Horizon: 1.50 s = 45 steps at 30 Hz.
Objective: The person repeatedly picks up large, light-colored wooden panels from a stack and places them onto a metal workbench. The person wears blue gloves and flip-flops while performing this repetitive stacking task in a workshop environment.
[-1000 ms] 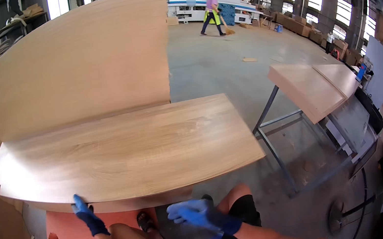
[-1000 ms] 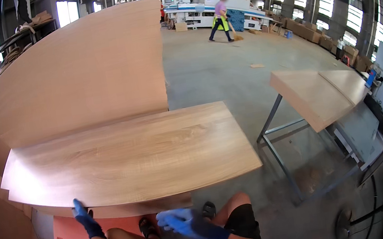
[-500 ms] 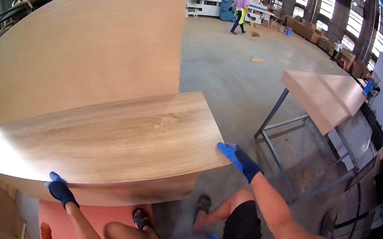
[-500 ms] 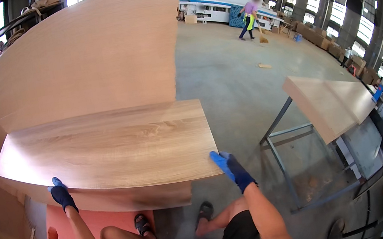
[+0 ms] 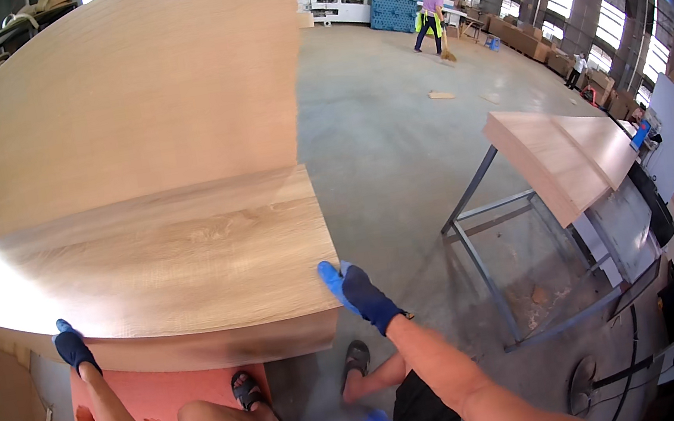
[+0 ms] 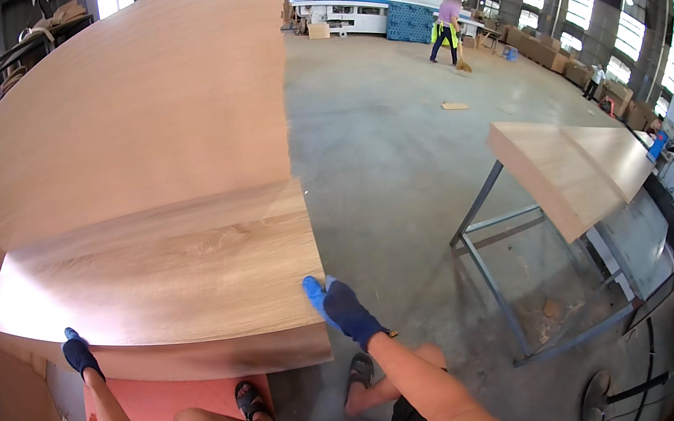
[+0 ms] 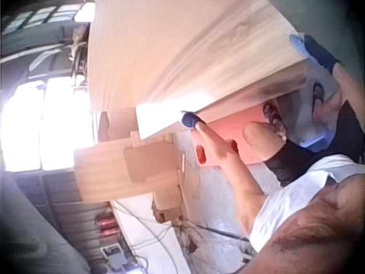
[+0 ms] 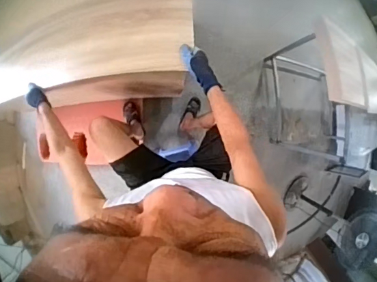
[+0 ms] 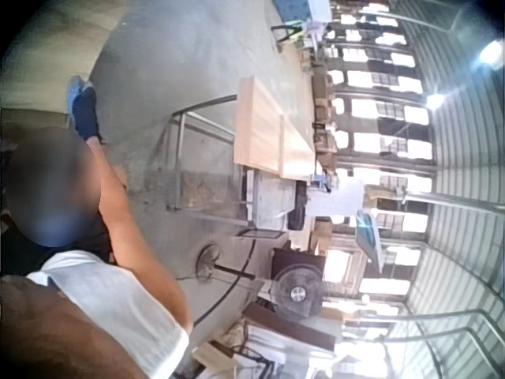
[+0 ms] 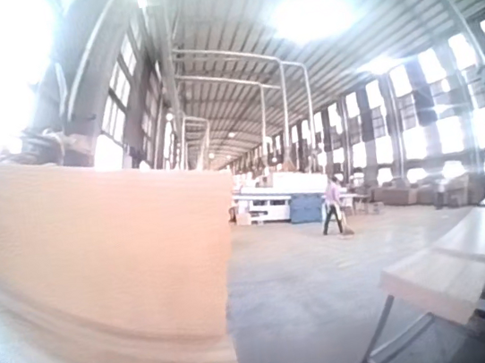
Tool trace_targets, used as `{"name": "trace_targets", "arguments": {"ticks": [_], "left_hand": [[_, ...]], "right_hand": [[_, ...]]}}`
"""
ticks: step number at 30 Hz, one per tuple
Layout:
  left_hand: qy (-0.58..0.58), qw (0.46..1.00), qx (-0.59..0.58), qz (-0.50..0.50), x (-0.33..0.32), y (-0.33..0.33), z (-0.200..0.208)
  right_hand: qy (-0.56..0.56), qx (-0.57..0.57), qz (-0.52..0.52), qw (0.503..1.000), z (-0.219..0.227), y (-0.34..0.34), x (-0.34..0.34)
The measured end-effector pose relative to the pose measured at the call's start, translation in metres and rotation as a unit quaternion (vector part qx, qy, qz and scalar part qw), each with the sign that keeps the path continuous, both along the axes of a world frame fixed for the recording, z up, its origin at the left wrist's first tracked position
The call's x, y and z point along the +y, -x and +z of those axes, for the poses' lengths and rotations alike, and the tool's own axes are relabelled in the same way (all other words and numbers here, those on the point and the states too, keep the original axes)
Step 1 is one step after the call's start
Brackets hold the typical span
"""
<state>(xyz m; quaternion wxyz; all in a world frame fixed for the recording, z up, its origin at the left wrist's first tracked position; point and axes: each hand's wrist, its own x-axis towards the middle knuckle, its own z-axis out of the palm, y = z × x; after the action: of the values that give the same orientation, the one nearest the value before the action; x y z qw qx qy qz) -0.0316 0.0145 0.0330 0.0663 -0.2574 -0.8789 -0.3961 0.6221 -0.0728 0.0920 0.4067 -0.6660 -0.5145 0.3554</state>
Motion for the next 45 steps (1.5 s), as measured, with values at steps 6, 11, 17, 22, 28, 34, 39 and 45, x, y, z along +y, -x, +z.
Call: {"name": "trace_targets", "arguments": {"ticks": [6,11,17,22,28,34,39,45], "left_hand": [[0.005,1.000,0.019,0.007,0.003,0.014,-0.002],[0.026,0.998,-0.057,-0.023,0.002,0.020,0.002],[-0.081,0.992,-0.097,-0.018,0.003,0.018,-0.006],[-0.067,0.995,-0.057,-0.041,-0.007,-0.041,-0.009],[-0.164,0.970,-0.147,-0.104,-0.036,-0.173,0.000],[-0.160,0.974,-0.122,-0.104,-0.053,-0.219,0.007],[-0.163,0.985,-0.002,-0.063,-0.050,-0.217,0.005],[-0.138,0.987,-0.044,-0.063,-0.053,-0.217,-0.001]], "right_hand": [[0.006,-0.096,-0.005,0.995,0.002,0.013,0.002],[0.020,-0.135,-0.011,0.991,0.002,0.018,0.002],[0.000,-0.094,-0.024,0.995,-0.002,0.025,0.004],[-0.036,-0.086,-0.024,0.995,-0.006,0.026,0.005],[-0.046,-0.001,0.015,0.999,-0.019,0.019,0.006],[-0.073,0.022,-0.007,0.997,-0.031,0.021,0.000],[-0.033,-0.056,-0.040,0.997,-0.025,0.026,-0.007],[-0.100,-0.050,-0.098,0.989,-0.027,0.039,-0.035]]}}
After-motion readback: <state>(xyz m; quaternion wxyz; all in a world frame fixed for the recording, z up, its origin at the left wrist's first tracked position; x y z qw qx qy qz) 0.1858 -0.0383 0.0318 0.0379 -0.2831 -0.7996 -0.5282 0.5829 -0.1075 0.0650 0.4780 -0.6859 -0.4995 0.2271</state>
